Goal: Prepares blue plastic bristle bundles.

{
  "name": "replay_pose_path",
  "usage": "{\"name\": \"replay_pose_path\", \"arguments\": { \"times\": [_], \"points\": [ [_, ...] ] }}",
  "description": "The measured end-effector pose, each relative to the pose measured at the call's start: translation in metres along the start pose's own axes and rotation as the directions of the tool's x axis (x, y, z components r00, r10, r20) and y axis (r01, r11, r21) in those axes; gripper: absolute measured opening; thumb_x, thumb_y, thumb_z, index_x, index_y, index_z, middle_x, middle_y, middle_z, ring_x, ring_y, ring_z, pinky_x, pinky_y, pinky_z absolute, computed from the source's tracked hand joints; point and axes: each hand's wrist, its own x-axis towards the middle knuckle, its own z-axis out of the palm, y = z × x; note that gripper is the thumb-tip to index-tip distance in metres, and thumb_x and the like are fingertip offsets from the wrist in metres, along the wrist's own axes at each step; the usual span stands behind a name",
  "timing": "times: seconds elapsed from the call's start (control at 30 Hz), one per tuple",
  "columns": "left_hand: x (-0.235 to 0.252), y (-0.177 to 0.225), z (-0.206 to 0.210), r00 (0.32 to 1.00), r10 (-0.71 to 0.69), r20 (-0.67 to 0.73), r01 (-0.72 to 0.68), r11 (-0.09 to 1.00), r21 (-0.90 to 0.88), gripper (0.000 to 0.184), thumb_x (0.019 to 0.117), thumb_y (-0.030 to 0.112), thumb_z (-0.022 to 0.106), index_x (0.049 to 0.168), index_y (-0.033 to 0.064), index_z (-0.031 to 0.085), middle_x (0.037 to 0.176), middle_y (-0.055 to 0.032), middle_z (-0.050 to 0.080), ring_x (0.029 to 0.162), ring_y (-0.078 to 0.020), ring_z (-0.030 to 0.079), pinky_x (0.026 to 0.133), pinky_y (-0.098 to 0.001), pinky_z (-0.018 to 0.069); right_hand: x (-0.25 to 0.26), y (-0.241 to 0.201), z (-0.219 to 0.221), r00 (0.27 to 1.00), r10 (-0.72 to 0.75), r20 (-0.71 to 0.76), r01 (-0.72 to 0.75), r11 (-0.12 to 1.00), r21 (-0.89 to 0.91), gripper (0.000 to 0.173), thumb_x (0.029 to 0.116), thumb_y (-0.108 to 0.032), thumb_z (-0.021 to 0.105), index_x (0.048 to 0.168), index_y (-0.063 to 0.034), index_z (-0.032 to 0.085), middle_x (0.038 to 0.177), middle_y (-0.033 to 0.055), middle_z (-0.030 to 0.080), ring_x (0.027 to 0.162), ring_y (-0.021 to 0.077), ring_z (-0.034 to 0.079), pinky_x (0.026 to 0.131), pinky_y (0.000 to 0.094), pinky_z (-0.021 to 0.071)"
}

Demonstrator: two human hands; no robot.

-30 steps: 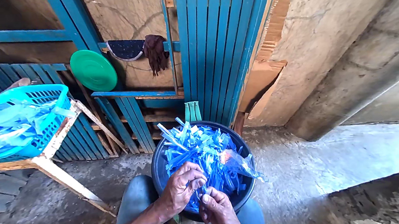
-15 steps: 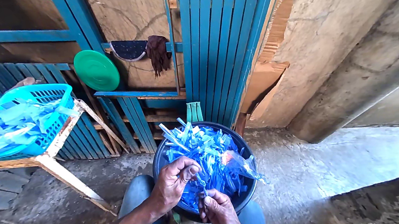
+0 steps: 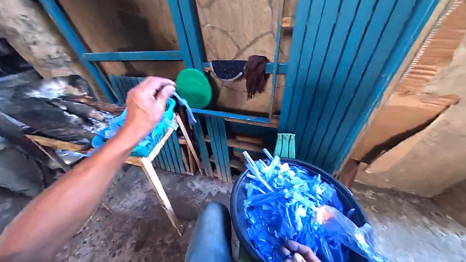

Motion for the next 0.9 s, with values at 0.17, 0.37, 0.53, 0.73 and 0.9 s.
{"name": "replay_pose_path", "arguments": {
  "times": [0.17, 0.37, 0.53, 0.73, 0.9],
  "points": [
    [0.009, -0.075, -0.033, 0.945, -0.320, 0.059, 0.289, 0.908, 0.303, 0.032, 0.1080, 0.028, 0.052, 0.127, 0.0085, 0.067, 0.120, -0.0240, 0.069, 0.111, -0.0474, 0.066, 0.093, -0.0720, 0.0470, -0.001, -0.001, 0.002, 1.000, 0.007, -0.011, -0.007, 1.000, 0.006, 0.026, 0.1035, -0.006, 0.046, 0.122, -0.0003, 0.062, 0.109, 0.0125, 0.073, 0.079, 0.0193, 0.073, 0.067, 0.0353, 0.0634],
    [-0.026, -0.109, -0.026, 0.829, -0.497, 0.257, 0.337, 0.811, 0.479, 0.025, 0.1060, 0.027, 0.057, 0.119, 0.0124, 0.073, 0.112, -0.0237, 0.072, 0.107, -0.0512, 0.066, 0.087, -0.0760, 0.0464, -0.003, -0.001, -0.003, 1.000, -0.003, 0.012, 0.003, 1.000, 0.001, 0.026, 0.1035, -0.006, 0.045, 0.122, 0.0007, 0.062, 0.108, 0.0131, 0.072, 0.080, 0.0198, 0.073, 0.068, 0.0359, 0.0634],
    [-0.041, -0.060, -0.014, 0.953, -0.256, 0.163, 0.186, 0.917, 0.352, 0.036, 0.1070, 0.027, 0.052, 0.133, 0.0054, 0.064, 0.136, -0.0253, 0.059, 0.127, -0.0502, 0.054, 0.098, -0.0704, 0.0443, -0.004, -0.003, -0.001, 0.999, 0.029, -0.025, -0.030, 0.999, -0.014, 0.026, 0.1019, -0.007, 0.050, 0.122, 0.0029, 0.063, 0.108, 0.0164, 0.072, 0.079, 0.0213, 0.072, 0.067, 0.0361, 0.0631],
    [-0.127, 0.055, 0.108, 0.753, 0.068, 0.655, 0.113, 0.967, -0.230, 0.025, 0.1024, 0.027, 0.061, 0.111, 0.0094, 0.076, 0.110, -0.0094, 0.073, 0.100, -0.0231, 0.071, 0.093, -0.0507, 0.0577, 0.003, -0.002, -0.001, 0.997, -0.016, -0.077, 0.005, 0.990, -0.140, 0.028, 0.1008, -0.014, 0.056, 0.121, 0.0037, 0.065, 0.106, 0.0177, 0.072, 0.075, 0.0205, 0.071, 0.061, 0.0322, 0.0605],
    [-0.209, 0.136, 0.224, 0.105, 0.234, 0.966, -0.065, 0.971, -0.228, 0.032, 0.1012, 0.032, 0.062, 0.112, 0.0042, 0.073, 0.110, -0.0213, 0.072, 0.108, -0.0439, 0.066, 0.091, -0.0693, 0.0475, 0.004, -0.007, -0.002, 0.988, -0.041, -0.150, 0.003, 0.969, -0.245, 0.026, 0.1017, -0.012, 0.054, 0.119, 0.0039, 0.066, 0.103, 0.0158, 0.073, 0.073, 0.0195, 0.071, 0.059, 0.0306, 0.0600]
  ]
}}
